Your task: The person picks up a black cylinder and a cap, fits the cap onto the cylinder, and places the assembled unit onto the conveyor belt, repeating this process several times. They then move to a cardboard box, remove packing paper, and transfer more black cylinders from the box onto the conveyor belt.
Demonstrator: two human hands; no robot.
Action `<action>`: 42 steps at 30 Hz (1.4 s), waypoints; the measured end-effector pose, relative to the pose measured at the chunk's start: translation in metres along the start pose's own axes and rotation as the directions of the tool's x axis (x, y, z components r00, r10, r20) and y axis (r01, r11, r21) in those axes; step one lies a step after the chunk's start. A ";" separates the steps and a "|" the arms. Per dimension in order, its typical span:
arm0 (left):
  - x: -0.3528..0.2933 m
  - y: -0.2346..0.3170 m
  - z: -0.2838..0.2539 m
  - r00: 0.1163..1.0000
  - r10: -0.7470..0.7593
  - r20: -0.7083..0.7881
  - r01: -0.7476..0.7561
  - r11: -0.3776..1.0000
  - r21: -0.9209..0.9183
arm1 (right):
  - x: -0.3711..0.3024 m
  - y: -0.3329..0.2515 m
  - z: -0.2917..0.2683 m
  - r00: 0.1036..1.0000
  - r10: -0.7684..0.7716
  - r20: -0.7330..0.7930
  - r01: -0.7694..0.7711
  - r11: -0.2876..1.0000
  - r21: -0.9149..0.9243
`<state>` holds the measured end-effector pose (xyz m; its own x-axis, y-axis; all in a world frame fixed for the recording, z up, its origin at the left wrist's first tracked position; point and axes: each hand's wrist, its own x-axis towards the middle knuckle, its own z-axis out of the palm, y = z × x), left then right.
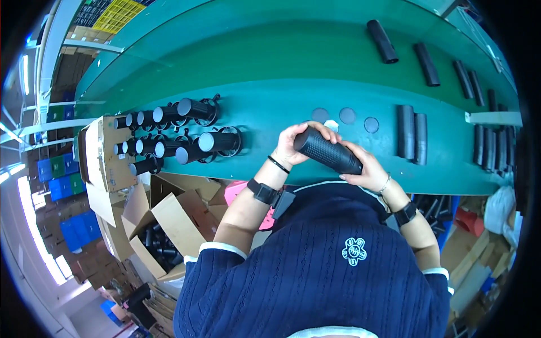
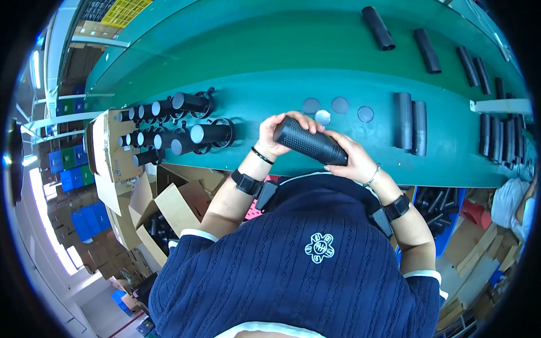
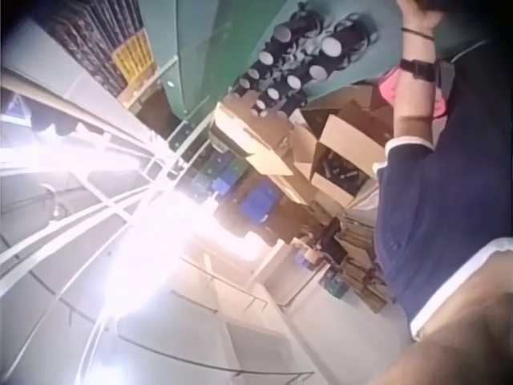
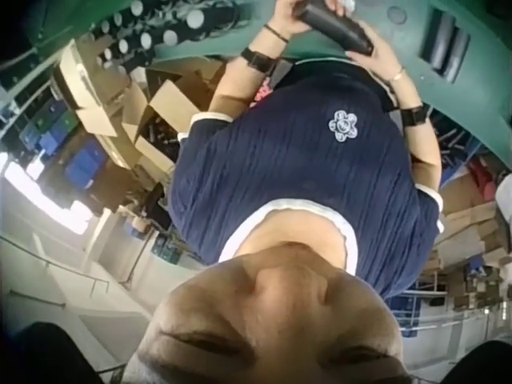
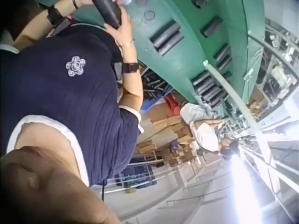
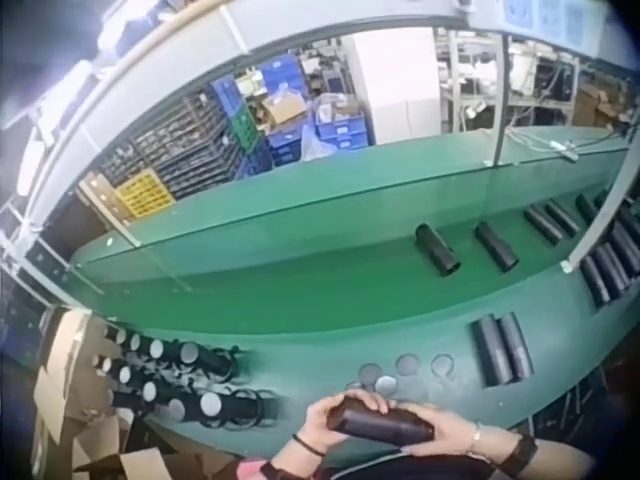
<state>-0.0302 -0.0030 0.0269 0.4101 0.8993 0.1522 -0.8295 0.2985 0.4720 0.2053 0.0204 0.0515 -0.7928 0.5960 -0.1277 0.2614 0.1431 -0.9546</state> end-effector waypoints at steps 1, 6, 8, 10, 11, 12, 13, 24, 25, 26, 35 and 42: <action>0.004 0.002 0.001 1.000 0.002 0.014 -0.002 1.000 0.000 | 0.005 -0.002 -0.005 1.000 -0.002 -0.007 0.002 1.000 -0.012; -0.019 0.010 -0.031 0.645 0.072 -0.761 -0.092 0.996 0.016 | 0.098 0.041 -0.041 0.930 -0.033 -0.366 -0.015 0.992 -0.128; -0.035 0.010 -0.031 0.669 0.060 -0.741 -0.056 0.998 0.030 | 0.163 0.065 -0.066 0.846 -0.052 -0.531 -0.130 0.945 -0.300; -0.047 0.009 -0.025 0.674 0.006 -0.739 0.082 0.993 0.082 | 0.220 0.095 -0.088 0.799 0.071 -0.597 -0.325 0.887 -0.330; -0.044 0.006 -0.022 0.666 -0.004 -0.746 0.098 0.992 0.082 | 0.242 0.124 -0.104 0.763 0.138 -0.631 -0.423 0.845 -0.326; -0.048 0.005 -0.021 0.630 0.005 -0.777 0.091 0.993 0.080 | 0.256 0.125 -0.104 0.739 0.292 -0.607 -0.539 0.796 -0.274; -0.054 0.007 -0.020 0.596 0.012 -0.803 0.084 0.994 0.077 | 0.266 0.123 -0.102 0.702 0.439 -0.560 -0.633 0.746 -0.208; -0.029 -0.003 -0.037 0.640 -0.093 -0.763 0.221 0.973 0.067 | 0.012 0.090 -0.114 0.414 0.327 -0.850 -0.909 0.198 -0.366; -0.018 -0.009 -0.036 0.666 -0.122 -0.736 0.254 0.965 0.069 | 0.000 0.097 -0.108 0.397 0.368 -0.841 -0.918 0.155 -0.365; -0.004 -0.014 -0.034 0.705 -0.164 -0.690 0.293 0.953 0.073 | -0.008 0.114 -0.103 0.430 0.318 -0.845 -0.902 0.167 -0.397; 0.070 -0.070 0.010 0.951 -0.098 -0.294 0.283 0.665 0.691 | -0.027 0.031 -0.018 0.858 0.007 -0.514 -0.116 0.977 -0.181; 0.023 -0.058 0.009 0.949 -0.211 -0.233 0.315 0.658 0.684 | -0.038 0.034 -0.018 0.948 0.217 -0.233 -0.047 0.818 0.574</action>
<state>0.0308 -0.0023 0.0113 0.4758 0.8653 -0.1579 -0.1574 0.2604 0.9526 0.2542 0.0165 0.0286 -0.5665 0.7799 -0.2660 -0.0654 -0.3644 -0.9290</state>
